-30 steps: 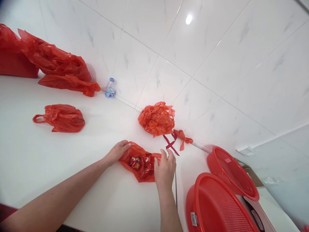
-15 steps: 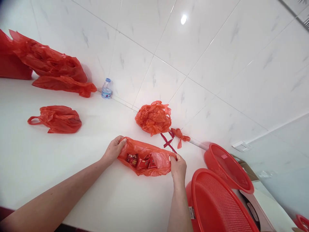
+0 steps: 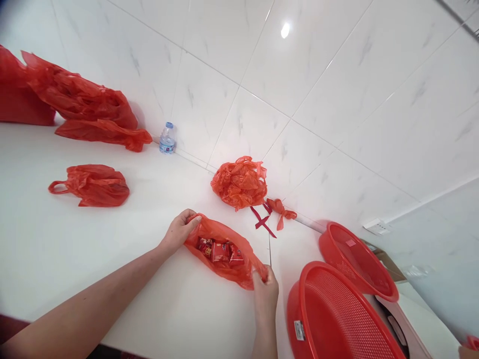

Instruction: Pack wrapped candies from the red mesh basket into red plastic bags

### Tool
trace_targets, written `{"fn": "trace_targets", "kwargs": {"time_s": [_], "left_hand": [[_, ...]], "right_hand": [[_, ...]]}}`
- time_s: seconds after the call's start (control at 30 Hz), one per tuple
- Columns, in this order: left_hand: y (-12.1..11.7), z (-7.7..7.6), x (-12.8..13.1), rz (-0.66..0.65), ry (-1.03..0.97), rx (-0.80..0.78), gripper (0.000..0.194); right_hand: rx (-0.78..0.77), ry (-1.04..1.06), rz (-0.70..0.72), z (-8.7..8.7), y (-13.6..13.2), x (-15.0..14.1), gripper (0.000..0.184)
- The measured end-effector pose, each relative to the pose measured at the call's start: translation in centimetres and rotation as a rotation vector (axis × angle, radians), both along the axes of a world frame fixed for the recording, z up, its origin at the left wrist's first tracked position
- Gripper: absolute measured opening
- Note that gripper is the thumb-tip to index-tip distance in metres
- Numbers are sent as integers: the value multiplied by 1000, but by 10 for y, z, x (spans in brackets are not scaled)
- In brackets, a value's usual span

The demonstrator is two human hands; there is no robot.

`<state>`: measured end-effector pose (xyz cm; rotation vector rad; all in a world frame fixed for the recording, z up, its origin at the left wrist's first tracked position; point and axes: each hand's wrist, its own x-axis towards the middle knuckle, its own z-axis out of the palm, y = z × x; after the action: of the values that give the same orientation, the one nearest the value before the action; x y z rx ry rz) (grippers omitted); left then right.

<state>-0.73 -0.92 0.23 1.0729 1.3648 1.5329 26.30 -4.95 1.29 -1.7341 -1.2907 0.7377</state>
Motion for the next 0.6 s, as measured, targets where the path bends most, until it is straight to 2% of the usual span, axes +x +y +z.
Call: {"fn": "trace_targets", "kwargs": {"time_s": [0.17,0.27,0.33,0.4,0.5,0.53,0.6], "left_hand": [[-21,14,-3,-207,129,-82,39],[-32,15,-8,-206,231,-122,46],[-34,20,-14,-160,291,-113,45],[-34,34,-19,-80,354,-62,43],[-34,70,-25,36,382,82,40],[-35,83,-27,56,395,120,40],[-37,107,-30,74,481,141,37]], "right_hand": [[91,-135,-45,-25,-23,4,38],[25,-120,-21,-22,-21,14,34],[-22,-32,23,-7,-15,19,34],[45,159,80,20,-10,21,33],[393,556,135,69,-5,19,24],[500,622,136,84,-4,18,21],[565,659,161,107,-2,17,19]]}}
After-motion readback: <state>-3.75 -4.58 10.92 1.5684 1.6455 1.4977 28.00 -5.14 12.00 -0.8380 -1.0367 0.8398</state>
